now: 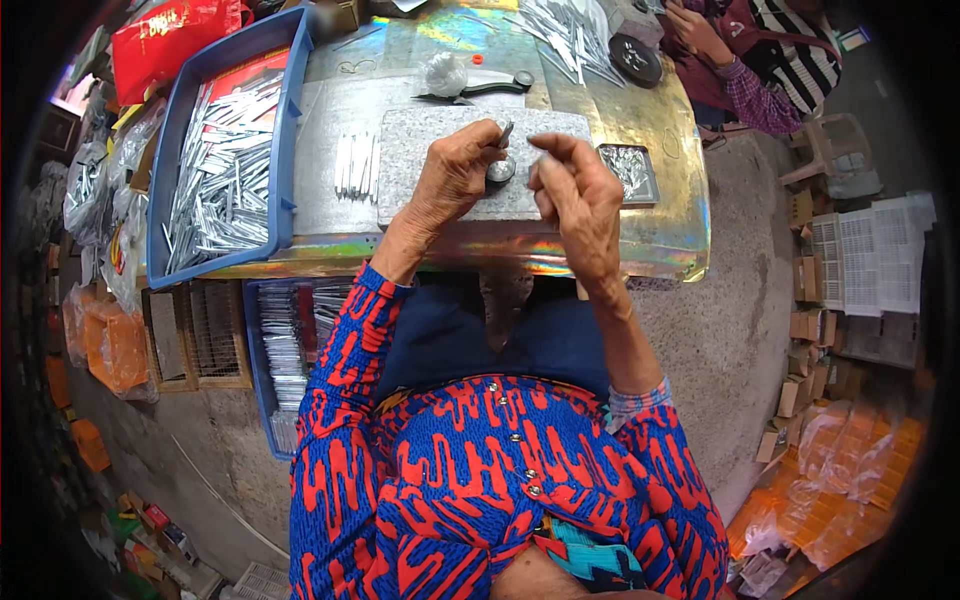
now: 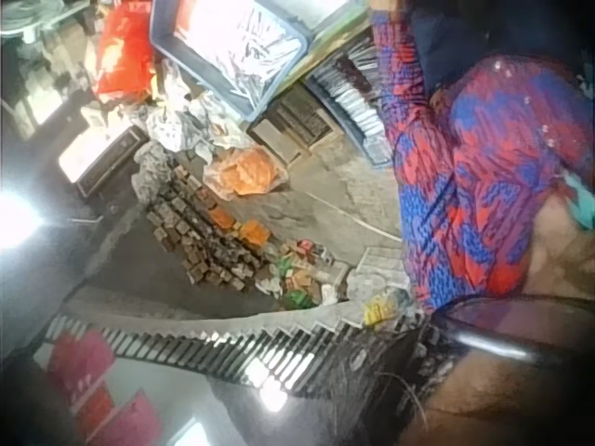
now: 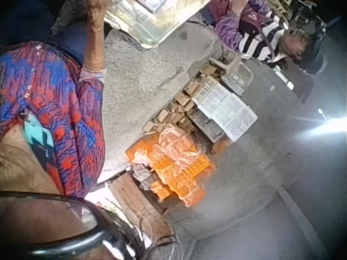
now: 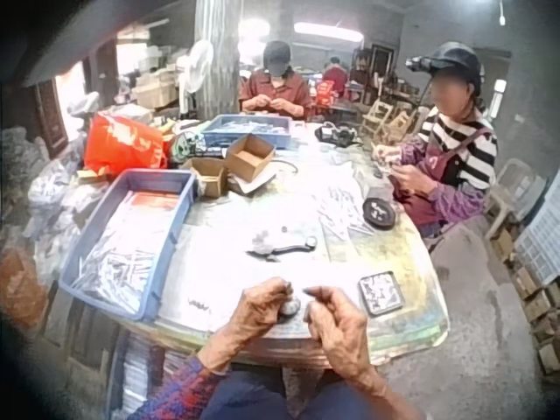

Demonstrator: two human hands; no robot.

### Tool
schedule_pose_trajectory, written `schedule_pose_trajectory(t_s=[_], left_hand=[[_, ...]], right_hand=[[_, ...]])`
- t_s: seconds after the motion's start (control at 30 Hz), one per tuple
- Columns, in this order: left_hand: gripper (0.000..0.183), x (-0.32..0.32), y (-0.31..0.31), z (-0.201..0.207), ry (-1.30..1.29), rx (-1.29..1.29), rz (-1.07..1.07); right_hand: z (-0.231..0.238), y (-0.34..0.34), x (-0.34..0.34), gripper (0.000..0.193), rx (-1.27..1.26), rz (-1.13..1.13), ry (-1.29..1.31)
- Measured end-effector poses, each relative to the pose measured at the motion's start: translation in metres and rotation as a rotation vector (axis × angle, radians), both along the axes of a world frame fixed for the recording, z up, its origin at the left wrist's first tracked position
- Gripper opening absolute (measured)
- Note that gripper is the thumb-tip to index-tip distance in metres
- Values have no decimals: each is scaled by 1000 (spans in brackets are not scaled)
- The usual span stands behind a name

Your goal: The person assembles metal components by attaching small fasteners onto metal strips and hammering them into place on a stone block.

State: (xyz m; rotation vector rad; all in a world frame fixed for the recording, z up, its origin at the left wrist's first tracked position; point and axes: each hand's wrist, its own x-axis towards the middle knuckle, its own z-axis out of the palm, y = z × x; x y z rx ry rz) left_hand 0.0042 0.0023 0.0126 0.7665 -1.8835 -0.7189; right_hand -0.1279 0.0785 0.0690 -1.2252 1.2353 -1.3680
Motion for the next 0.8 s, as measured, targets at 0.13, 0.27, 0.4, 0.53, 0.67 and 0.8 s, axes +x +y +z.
schedule_pose_trajectory(t_s=[0.13,0.27,0.4,0.53,0.67,0.8], left_hand=[[7,-1,1,-4,16,-1,25],[4,-4,0,-11,137,26,32],[3,-3,-1,-11,117,17,20],[2,0,2,-5,90,34,44],[4,-1,4,-2,87,53,40],[5,-1,0,-4,104,66,53]], right_hand=[[17,-29,4,19,-64,33,90],[11,-39,7,25,-50,109,183],[11,-35,5,21,11,114,34],[7,-27,4,17,62,126,-71],[-15,-13,4,20,-9,110,-155],[-44,-12,6,25,38,156,92]])
